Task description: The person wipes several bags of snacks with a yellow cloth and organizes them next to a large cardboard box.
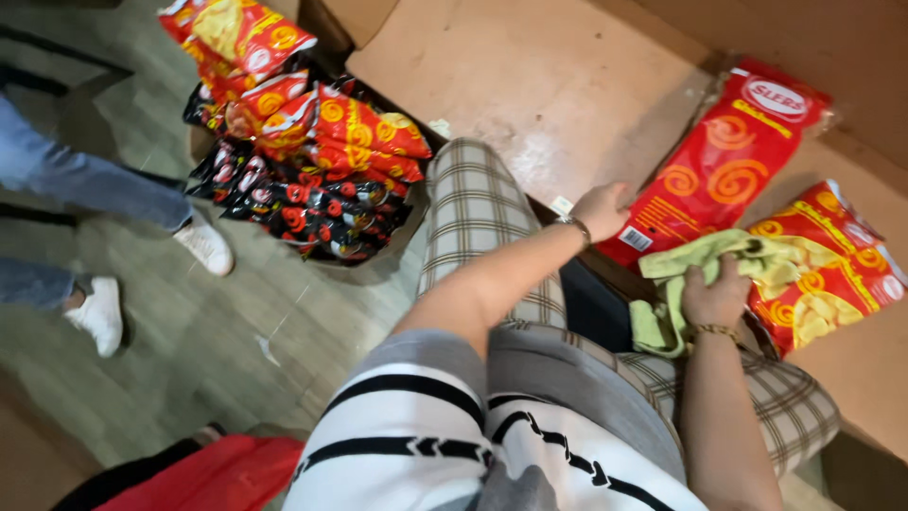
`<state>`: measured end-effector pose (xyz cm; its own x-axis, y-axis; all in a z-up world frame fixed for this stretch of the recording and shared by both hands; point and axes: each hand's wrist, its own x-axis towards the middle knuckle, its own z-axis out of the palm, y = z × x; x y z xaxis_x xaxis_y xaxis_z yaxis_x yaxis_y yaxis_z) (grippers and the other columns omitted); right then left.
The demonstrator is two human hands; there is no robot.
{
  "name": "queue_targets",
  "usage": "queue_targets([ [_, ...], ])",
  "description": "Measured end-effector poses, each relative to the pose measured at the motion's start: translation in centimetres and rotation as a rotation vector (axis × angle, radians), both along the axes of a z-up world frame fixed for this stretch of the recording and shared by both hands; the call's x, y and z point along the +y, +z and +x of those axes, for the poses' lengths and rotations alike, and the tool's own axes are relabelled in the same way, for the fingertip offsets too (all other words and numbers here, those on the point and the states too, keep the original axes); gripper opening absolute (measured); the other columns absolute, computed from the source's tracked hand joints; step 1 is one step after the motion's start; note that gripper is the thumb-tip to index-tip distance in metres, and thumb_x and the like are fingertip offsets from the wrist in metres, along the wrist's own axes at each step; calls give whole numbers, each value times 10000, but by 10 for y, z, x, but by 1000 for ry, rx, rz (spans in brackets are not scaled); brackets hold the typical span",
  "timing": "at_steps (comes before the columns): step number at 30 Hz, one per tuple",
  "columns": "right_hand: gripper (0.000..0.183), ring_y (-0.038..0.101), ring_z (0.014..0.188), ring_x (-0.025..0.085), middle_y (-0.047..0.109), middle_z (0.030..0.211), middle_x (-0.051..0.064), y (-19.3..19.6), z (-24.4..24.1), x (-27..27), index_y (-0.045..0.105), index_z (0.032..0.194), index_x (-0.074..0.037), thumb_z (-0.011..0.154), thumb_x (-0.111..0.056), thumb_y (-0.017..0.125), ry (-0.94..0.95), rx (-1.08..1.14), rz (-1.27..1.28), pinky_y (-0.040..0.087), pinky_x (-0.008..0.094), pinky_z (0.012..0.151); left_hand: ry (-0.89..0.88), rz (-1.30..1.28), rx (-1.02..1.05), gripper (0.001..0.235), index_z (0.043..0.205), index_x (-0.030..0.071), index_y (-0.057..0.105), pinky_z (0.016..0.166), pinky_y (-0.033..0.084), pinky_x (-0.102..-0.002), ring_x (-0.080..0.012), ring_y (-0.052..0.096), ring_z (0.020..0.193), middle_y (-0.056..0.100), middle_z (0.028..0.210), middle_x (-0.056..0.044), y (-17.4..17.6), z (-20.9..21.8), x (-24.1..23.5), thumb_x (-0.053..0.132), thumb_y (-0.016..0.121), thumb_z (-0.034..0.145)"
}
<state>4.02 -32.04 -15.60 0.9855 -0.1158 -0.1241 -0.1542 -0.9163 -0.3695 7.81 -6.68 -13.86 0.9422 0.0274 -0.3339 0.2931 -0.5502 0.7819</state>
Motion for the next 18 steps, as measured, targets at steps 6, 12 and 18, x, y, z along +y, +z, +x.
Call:
queue_targets([
  [6, 598, 586, 1222, 422, 632, 1354, 277, 12, -3, -22, 597, 1439, 49, 947, -259, 737, 28, -227, 256, 427, 497, 1029, 80, -149, -442, 563, 1409, 117, 585, 1219, 347, -364, -274, 547, 1366, 576, 1475, -109, 9, -27, 100, 49, 692, 860],
  [12, 482, 611, 1226, 301, 562, 1445, 186, 55, -34, -40, 432, 1510, -74, 1083, -173, 631, -205, -91, 614, 544, 435, 949, 356, 107, -422, 479, 1340, 128, 621, 1133, 427, -404, -305, 613, 1258, 655, 1354, -128, 41, -94, 241, 28, 635, 872],
  [18, 422, 616, 1367, 280, 566, 1552, 125, 68, -57, -65, 471, 1525, -168, 1118, -73, 525, -104, -211, 1124, 565, 453, 1126, 741, 295, -309, 357, 1221, 95, 700, 1026, 518, -380, -257, 672, 1155, 720, 1236, -91, 59, -162, 349, 120, 753, 869],
])
